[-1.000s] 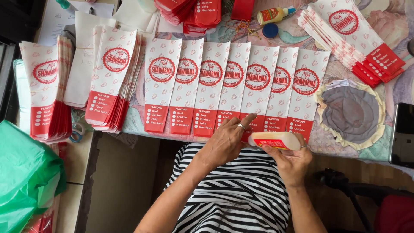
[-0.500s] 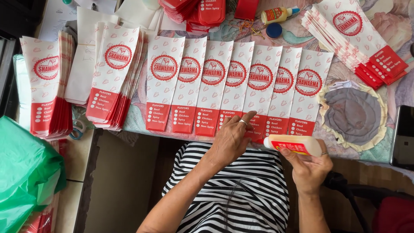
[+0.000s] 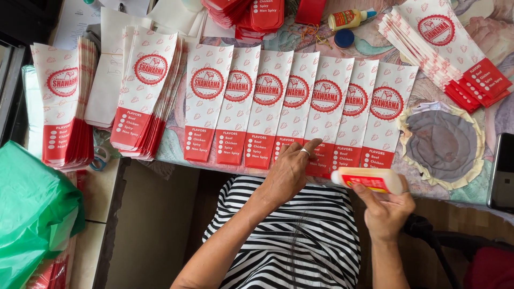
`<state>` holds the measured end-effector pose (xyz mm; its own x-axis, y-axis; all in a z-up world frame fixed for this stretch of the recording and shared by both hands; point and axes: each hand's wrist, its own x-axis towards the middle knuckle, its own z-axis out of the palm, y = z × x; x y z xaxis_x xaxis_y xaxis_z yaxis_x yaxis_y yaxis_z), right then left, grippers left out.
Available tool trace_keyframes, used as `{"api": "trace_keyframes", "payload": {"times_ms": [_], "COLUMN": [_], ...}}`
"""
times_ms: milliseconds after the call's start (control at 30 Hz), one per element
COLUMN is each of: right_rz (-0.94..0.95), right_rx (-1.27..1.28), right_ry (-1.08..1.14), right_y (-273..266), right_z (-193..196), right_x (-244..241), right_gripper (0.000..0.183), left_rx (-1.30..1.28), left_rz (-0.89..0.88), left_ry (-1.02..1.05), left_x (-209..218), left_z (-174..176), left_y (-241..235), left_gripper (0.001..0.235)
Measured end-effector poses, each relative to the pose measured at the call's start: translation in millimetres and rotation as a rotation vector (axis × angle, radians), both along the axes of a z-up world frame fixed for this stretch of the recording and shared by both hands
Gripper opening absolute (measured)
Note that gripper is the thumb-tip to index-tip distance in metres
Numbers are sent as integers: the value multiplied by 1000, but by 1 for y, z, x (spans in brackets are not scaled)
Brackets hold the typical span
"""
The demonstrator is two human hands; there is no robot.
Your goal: Manually assembling and gluing paper shawarma bags by aligning them in rows, applying glue to the edges, and stacking them into bundles.
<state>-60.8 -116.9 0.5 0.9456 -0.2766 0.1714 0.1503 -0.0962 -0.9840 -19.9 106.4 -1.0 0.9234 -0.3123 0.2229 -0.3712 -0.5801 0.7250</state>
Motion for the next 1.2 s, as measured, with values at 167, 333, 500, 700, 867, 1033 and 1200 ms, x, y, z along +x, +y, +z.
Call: {"api": "trace_keyframes", "payload": {"times_ms": [167, 333, 500, 700, 867, 1033, 1200], "right_rz": [-64, 22, 96, 234, 286, 278, 194], "right_rx": [151, 234, 183, 46, 114, 38, 32], "right_ry": [-54, -99, -95, -103, -112, -111, -120], "right_y": [-9, 21, 43, 60, 85, 64, 33], "right_z": [0, 12, -17, -23, -23, -19, -27], "right_x": [3, 10, 14, 15, 17, 17, 12], "right_gripper": [40, 41, 47, 51, 51, 50, 51], "left_rx": [-47, -10, 91, 27, 35, -7, 3], "left_rz": [-108, -15, -2, -3, -9, 7, 75], "left_ry": [4, -126, -17, 46, 72, 61, 28], "left_x": [-1, -1, -11, -16, -15, -16, -14], "left_z": [16, 17, 14, 37, 30, 33, 17], "left_y": [16, 51, 69, 72, 72, 73, 64], "left_gripper": [79, 55, 65, 78, 82, 78, 75]}}
